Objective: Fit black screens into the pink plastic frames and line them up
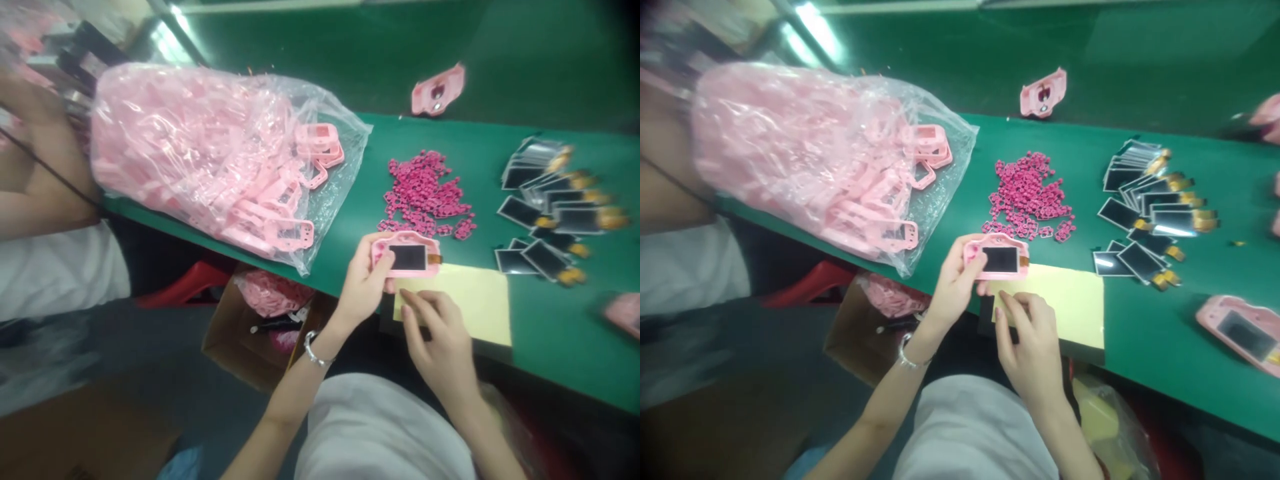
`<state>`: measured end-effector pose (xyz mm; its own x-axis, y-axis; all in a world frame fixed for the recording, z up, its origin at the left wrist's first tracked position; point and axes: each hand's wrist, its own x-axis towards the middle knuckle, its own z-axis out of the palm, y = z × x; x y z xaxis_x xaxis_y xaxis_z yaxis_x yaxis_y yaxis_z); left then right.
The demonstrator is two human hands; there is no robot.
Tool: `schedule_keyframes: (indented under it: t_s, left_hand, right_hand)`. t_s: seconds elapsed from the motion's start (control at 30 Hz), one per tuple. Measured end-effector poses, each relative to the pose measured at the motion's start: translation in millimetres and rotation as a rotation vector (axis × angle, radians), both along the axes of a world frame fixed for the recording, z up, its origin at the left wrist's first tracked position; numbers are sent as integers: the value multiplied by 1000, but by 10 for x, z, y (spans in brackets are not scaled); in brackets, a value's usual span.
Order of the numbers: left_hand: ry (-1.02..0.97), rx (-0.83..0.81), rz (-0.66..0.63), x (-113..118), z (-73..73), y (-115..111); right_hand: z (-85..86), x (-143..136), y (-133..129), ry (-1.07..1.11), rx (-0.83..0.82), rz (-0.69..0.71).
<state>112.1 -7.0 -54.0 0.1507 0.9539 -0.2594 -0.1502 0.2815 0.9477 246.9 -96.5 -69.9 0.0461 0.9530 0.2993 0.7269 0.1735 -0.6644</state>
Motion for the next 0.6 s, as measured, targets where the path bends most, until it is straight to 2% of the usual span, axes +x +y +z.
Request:
schedule_keyframes:
  t_s: [0.1,0.17,0.27,0.33,0.37,0.47,0.53,0.6]
  left_hand:
    - [135,105,-157,66,-50,6]
    - [216,144,-191,88,-60,-5]
    - [234,138,-205,83,-68,6]
    - [225,115,-211,65,-73,21]
    - [204,94,-213,54,-72,22]
    - [62,-20,-223,30,-37,-21]
    - [-20,-76,-222,27,18,-86]
    - [-28,-91,-226,33,84,-159]
  right_hand:
    - [-94,-9,-36,-170,88,92]
    - [-74,5,-50,-120,95,128]
    - [46,67,-71,282,20,166]
    - [133,136,-70,520,-49,80]
    - [171,177,-58,551,-70,-2]
    - [269,309,18,417,-90,-231]
    - [332,378,85,297,-112,-245]
    - [389,412,143,231,-141,-189]
